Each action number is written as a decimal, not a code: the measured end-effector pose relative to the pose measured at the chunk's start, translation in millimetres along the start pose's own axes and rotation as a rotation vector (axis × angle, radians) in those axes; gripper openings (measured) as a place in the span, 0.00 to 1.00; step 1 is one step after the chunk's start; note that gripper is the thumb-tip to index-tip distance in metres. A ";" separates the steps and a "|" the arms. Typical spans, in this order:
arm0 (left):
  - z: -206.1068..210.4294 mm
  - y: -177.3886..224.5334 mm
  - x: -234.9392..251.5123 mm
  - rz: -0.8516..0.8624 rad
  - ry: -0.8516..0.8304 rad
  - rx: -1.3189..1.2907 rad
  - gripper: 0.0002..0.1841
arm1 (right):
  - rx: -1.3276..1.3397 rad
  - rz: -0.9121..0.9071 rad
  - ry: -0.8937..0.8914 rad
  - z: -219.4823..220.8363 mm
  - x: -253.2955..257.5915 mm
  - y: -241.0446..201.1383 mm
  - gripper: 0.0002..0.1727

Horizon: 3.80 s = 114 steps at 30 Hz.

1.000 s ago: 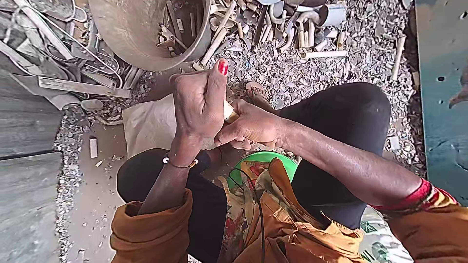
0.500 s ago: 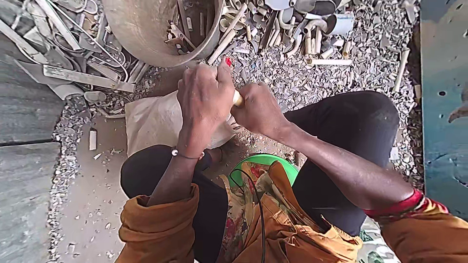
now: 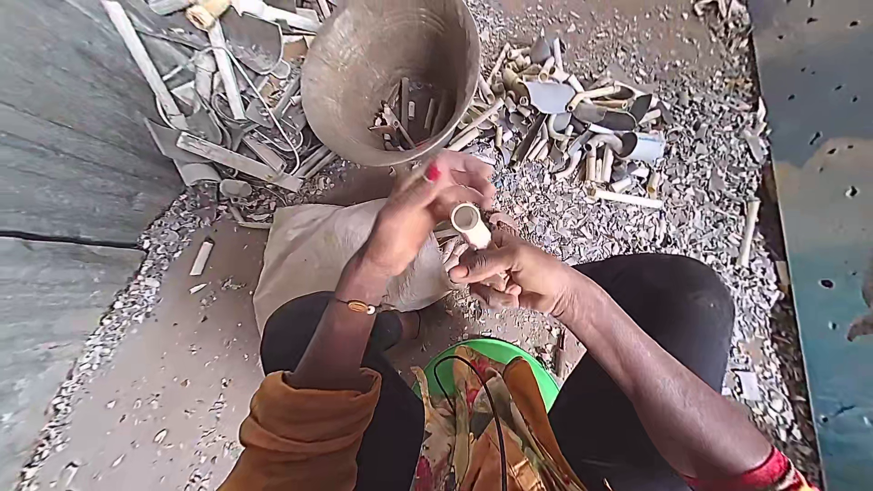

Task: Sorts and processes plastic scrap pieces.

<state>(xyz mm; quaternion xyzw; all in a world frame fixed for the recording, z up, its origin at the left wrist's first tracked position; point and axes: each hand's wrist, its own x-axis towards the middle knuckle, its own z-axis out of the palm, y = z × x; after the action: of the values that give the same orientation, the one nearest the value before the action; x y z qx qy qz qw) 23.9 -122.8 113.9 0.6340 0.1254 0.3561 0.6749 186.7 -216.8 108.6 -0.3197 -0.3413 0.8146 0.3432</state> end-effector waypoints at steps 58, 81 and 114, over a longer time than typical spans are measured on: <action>-17.2 -87.4 -45.5 -0.854 -0.356 1.468 0.24 | -0.462 0.200 0.734 -107.7 146.0 181.5 0.26; -84.5 -75.5 -54.4 -1.298 0.309 1.136 0.26 | -0.442 0.465 0.958 -87.9 175.3 195.1 0.22; -106.8 60.8 -144.9 -0.379 1.058 1.056 0.12 | -1.531 0.114 0.358 -44.7 200.5 -37.2 0.16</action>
<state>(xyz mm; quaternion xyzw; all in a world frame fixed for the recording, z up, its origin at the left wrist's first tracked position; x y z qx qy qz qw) -165.6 -137.1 112.9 0.5851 0.6911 0.3829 0.1826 120.9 -26.2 54.8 -0.6105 -0.7299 0.3055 0.0348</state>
